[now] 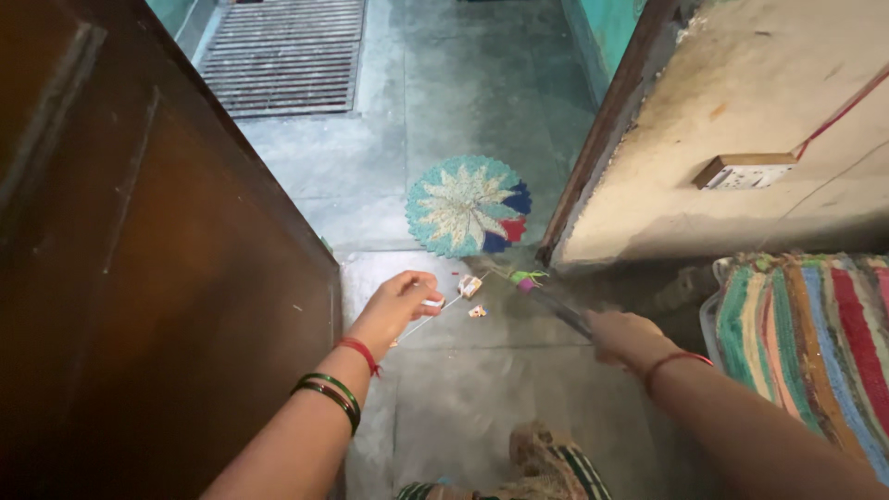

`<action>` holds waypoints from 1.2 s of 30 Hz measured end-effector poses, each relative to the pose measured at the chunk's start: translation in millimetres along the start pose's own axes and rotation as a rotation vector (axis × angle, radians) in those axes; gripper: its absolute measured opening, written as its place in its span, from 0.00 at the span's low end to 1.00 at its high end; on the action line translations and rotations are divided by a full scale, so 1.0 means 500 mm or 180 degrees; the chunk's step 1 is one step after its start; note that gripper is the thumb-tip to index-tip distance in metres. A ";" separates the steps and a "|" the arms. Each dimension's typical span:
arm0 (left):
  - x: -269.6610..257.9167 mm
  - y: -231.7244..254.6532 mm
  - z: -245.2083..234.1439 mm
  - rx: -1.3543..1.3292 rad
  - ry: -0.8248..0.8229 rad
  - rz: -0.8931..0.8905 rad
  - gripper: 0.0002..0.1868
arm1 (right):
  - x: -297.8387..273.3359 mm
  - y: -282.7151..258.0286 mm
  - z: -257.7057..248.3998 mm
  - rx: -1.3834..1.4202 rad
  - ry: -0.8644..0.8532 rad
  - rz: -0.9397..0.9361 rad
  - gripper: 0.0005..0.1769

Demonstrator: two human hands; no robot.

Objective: The person sweeps scattered debris on a tiled floor using a broom with a pink handle. The person gathers the debris into a pile near a doorway and continues sweeping around a woven cot and a small rug.

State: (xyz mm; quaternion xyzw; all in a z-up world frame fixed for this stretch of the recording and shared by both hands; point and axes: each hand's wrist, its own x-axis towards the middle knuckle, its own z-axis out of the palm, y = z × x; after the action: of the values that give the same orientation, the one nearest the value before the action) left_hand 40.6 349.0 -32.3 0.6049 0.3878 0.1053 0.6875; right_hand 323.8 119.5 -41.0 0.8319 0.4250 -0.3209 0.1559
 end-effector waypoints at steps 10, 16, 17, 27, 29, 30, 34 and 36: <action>0.123 0.059 0.010 -0.0067 0.0553 -0.0229 0.18 | 0.314 0.049 -0.054 0.0064 0.0372 -0.0182 0.25; 0.239 0.156 0.077 -0.0220 0.0979 -0.0271 0.21 | 0.553 0.117 -0.184 0.0667 0.0603 -0.0335 0.25; 0.259 0.172 0.090 -0.0223 0.1019 -0.0323 0.21 | 0.587 0.122 -0.201 0.0865 0.0535 -0.0268 0.24; 0.439 0.231 0.121 -0.0496 0.1414 -0.0121 0.24 | 0.876 0.091 -0.377 0.1581 0.0834 -0.0197 0.28; 0.441 0.246 0.127 -0.0344 0.1525 -0.0300 0.24 | 0.889 0.092 -0.410 0.1904 0.0817 -0.0114 0.23; 0.436 0.256 0.130 -0.0263 0.1578 -0.0386 0.24 | 0.892 0.096 -0.424 0.1906 0.0945 -0.0139 0.23; 0.417 0.288 0.128 -0.0428 0.1554 -0.0289 0.24 | 0.914 0.124 -0.487 0.1985 0.1290 -0.0356 0.23; 0.408 0.295 0.125 -0.0499 0.1569 -0.0120 0.24 | 0.904 0.133 -0.495 0.2103 0.1177 -0.0456 0.24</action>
State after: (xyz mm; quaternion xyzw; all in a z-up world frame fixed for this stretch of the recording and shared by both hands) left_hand 267.9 464.0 17.7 0.4985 0.5455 0.2664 0.6188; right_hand 672.6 486.2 -159.0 0.8494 0.3766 -0.2952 -0.2227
